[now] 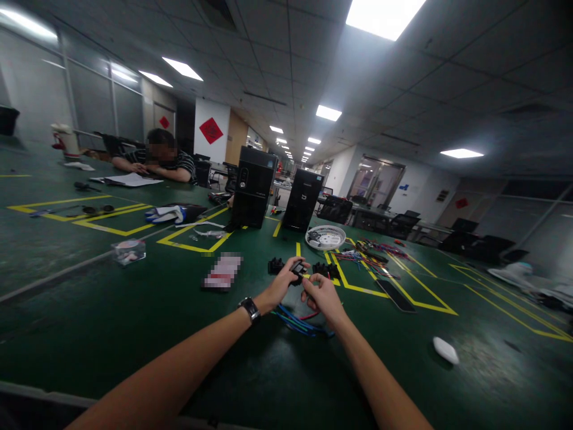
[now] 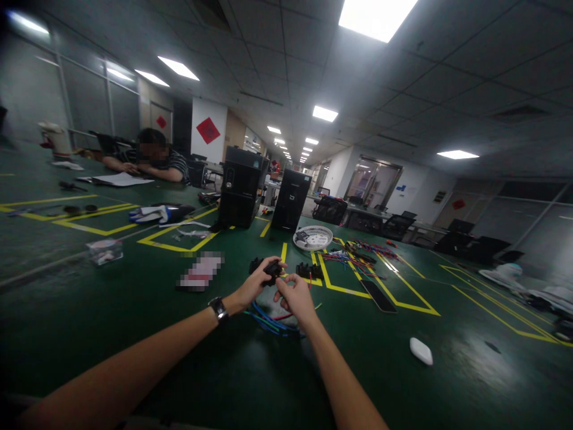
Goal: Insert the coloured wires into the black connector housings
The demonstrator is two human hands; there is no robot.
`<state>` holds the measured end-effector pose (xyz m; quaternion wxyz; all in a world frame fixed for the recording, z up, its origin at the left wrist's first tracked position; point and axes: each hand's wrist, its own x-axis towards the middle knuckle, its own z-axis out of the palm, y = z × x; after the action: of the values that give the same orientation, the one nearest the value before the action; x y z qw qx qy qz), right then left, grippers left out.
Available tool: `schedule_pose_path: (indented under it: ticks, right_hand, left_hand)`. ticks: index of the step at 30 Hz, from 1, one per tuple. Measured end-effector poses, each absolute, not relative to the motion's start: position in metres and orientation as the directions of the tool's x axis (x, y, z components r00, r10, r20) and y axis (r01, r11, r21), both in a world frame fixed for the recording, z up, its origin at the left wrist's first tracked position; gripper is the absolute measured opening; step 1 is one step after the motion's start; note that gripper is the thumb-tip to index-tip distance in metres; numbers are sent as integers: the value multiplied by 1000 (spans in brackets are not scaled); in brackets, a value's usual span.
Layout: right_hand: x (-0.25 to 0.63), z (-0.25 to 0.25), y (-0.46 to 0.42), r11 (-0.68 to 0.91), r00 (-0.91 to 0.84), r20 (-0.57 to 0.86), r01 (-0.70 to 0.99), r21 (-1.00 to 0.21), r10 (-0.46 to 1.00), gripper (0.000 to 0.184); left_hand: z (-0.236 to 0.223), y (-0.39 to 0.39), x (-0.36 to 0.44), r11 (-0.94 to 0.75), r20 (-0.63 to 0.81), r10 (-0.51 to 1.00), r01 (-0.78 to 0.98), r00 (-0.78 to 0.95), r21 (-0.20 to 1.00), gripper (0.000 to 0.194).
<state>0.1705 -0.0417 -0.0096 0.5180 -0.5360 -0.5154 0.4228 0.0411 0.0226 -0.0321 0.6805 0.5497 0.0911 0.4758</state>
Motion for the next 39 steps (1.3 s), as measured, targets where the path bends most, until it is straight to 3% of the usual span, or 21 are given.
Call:
schedule_pose_path:
  ticks: [3, 6, 14, 22, 28, 31, 36, 39]
  right_hand:
    - [173, -10, -42, 14, 63, 20, 93, -996, 998, 47]
    - [173, -12, -42, 2, 65, 8, 101, -995, 998, 48]
    - [180, -9, -48, -78, -27, -82, 113, -990, 996, 51]
    - [175, -10, -46, -54, -17, -54, 39, -998, 998, 49]
    - [177, -24, -41, -62, -39, -66, 81, -995, 997, 50]
    - [176, -29, -37, -6, -26, -9, 140, -990, 1000, 47]
    - [170, -19, -38, 189, -52, 184, 379, -906, 982, 47]
    - [165, -9, -42, 244, -117, 216, 365, -899, 969, 43]
  left_hand:
    - [-30, 20, 43, -75, 417, 745, -555, 521, 828, 37]
    - [-24, 14, 43, -130, 415, 756, -505, 507, 853, 41]
    - [-14, 10, 28, -465, 529, 674, -261, 516, 846, 42]
    - [-13, 7, 28, -388, 484, 709, -290, 513, 875, 42]
    - [-18, 9, 32, -388, 485, 703, -291, 520, 874, 42]
    - [-19, 10, 33, -433, 494, 736, -240, 462, 869, 41]
    - [-16, 11, 28, -525, 566, 759, -213, 323, 824, 39]
    - [-12, 13, 31, -492, 543, 817, -254, 196, 832, 40]
